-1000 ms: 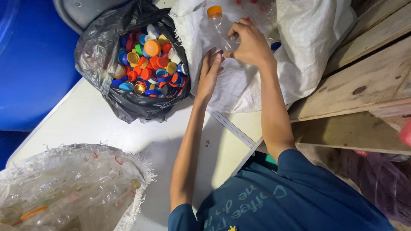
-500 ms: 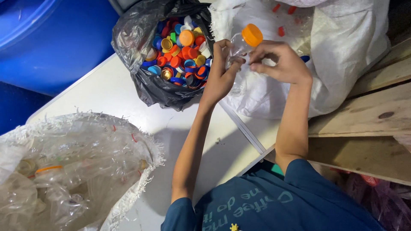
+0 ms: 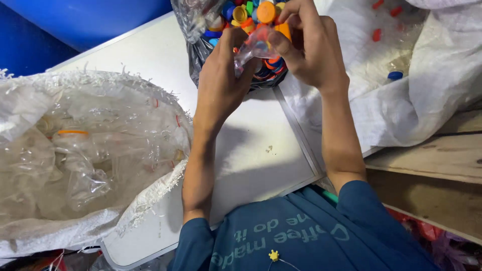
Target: The person removes plastic bottle caps from empty bottles and places them into a black bag. They then place the empty bottles into a large white sack. This process is repeated for multiple bottles throughout the video.
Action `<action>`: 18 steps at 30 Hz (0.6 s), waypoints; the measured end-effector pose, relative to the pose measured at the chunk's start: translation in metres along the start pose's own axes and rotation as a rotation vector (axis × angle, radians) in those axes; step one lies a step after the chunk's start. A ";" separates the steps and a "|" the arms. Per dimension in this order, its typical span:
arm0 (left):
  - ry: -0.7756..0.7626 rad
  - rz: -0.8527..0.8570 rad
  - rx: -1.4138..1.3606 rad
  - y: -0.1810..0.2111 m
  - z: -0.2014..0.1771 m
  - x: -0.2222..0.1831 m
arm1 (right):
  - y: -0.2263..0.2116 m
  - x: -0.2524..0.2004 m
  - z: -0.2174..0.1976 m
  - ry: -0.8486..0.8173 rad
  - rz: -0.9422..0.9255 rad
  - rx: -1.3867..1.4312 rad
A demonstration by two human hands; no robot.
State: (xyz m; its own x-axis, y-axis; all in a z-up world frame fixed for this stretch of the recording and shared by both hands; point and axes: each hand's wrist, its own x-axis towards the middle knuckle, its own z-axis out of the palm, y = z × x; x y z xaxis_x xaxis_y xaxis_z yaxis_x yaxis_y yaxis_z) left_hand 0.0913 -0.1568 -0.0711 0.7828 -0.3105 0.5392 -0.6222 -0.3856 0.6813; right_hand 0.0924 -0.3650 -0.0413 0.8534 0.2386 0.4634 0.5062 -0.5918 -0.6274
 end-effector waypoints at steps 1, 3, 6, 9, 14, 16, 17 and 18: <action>0.031 0.012 0.042 -0.002 -0.005 0.000 | -0.004 0.007 0.006 0.063 -0.067 0.084; 0.069 0.008 0.088 -0.005 -0.013 -0.004 | -0.006 0.017 0.020 0.110 -0.135 0.178; 0.102 0.127 0.047 -0.006 -0.028 -0.010 | -0.009 0.030 0.041 0.275 -0.377 -0.101; 0.079 0.093 -0.029 0.001 -0.046 -0.007 | -0.020 0.040 0.045 0.297 -0.376 0.014; -0.215 -0.316 -0.109 0.025 -0.069 0.004 | -0.029 0.042 0.046 0.246 -0.431 -0.120; -0.211 -0.219 -0.136 0.001 -0.066 0.000 | -0.021 0.046 0.044 0.182 -0.394 -0.050; -0.223 -0.144 -0.175 -0.010 -0.062 -0.007 | -0.017 0.041 0.045 0.104 -0.333 0.022; -0.226 -0.152 -0.175 -0.014 -0.062 -0.010 | -0.015 0.039 0.046 0.100 -0.327 0.028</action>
State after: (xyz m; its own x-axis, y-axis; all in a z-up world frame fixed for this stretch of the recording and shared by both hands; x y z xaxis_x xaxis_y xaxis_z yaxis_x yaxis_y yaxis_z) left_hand 0.0922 -0.0947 -0.0556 0.8339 -0.4536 0.3144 -0.4729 -0.2934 0.8309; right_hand 0.1238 -0.3115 -0.0424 0.6296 0.3346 0.7012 0.7554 -0.4749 -0.4515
